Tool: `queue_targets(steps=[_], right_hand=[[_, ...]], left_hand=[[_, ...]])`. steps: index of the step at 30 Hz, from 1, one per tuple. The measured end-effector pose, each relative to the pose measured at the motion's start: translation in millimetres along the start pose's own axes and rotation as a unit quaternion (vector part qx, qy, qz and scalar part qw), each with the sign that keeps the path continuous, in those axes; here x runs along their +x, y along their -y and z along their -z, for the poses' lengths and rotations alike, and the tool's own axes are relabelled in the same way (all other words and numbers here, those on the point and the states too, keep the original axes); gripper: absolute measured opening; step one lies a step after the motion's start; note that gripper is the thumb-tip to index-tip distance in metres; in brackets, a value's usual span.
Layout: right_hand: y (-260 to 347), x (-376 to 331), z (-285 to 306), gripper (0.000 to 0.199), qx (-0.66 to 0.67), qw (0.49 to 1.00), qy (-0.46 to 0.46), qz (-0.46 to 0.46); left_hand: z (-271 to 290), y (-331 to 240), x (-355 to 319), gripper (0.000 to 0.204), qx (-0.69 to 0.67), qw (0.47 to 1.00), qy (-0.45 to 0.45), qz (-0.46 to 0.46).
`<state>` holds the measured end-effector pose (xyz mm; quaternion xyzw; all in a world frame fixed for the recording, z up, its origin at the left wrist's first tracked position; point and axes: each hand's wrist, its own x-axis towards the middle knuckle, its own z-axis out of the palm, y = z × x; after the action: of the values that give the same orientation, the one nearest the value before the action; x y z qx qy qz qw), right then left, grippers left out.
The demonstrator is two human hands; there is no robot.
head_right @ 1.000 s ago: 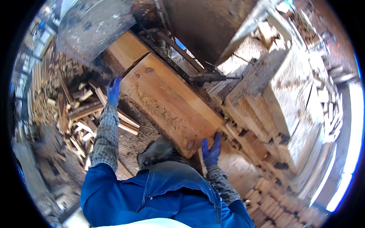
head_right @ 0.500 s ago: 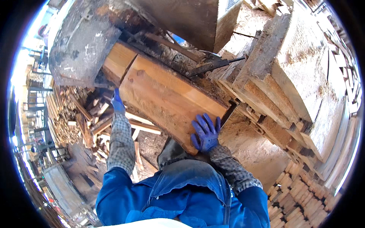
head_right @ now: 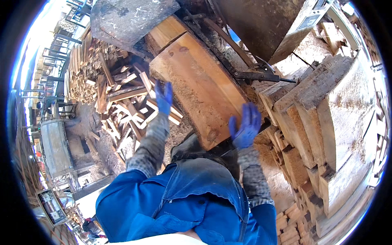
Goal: The person picks up rectangular wooden planks from a pile and places them onto a conveyor belt. The person repeats this action, moving planks one by one from the stack to the machine's intake area.
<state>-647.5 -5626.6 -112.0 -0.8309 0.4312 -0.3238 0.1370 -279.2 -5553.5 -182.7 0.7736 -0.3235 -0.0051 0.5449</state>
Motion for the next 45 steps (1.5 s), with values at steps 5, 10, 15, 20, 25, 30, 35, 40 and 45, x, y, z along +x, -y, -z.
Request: queue_targets(steps=[5, 10, 15, 20, 25, 30, 35, 40, 45], right_hand=[[-42, 26, -4, 0.067, -0.008, 0.990, 0.093, -0.109], [-49, 23, -8, 0.067, -0.010, 0.996, 0.012, -0.082], [-33, 14, -33, 0.065, 0.002, 0.987, -0.050, -0.151], [-53, -29, 47, 0.061, 0.011, 0.967, -0.106, -0.233], [-84, -110, 119, 0.052, 0.004, 0.909, -0.234, -0.344], [-146, -250, 142, 0.047, 0.110, 0.764, -0.408, -0.487], [-144, -314, 125, 0.034, 0.294, 0.626, -0.416, -0.590], [-119, -286, 98, 0.033, 0.379, 0.599, -0.390, -0.588], [-72, -121, 159, 0.054, 0.290, 0.753, -0.437, -0.398]], left_hand=[[-32, -65, -74, 0.079, 0.148, 0.985, 0.063, -0.063], [-56, -73, -56, 0.073, 0.236, 0.965, 0.035, -0.109], [-40, -23, -39, 0.077, 0.217, 0.970, 0.077, -0.081], [-33, -69, -49, 0.065, 0.314, 0.913, 0.069, -0.251], [-48, -103, -86, 0.062, 0.185, 0.846, 0.279, -0.415], [-66, -137, -119, 0.066, 0.158, 0.792, 0.351, -0.474], [-71, -117, -97, 0.065, 0.139, 0.798, 0.336, -0.481], [-68, -127, -99, 0.064, 0.139, 0.799, 0.363, -0.459], [-63, -122, -73, 0.064, 0.173, 0.806, 0.348, -0.447]])
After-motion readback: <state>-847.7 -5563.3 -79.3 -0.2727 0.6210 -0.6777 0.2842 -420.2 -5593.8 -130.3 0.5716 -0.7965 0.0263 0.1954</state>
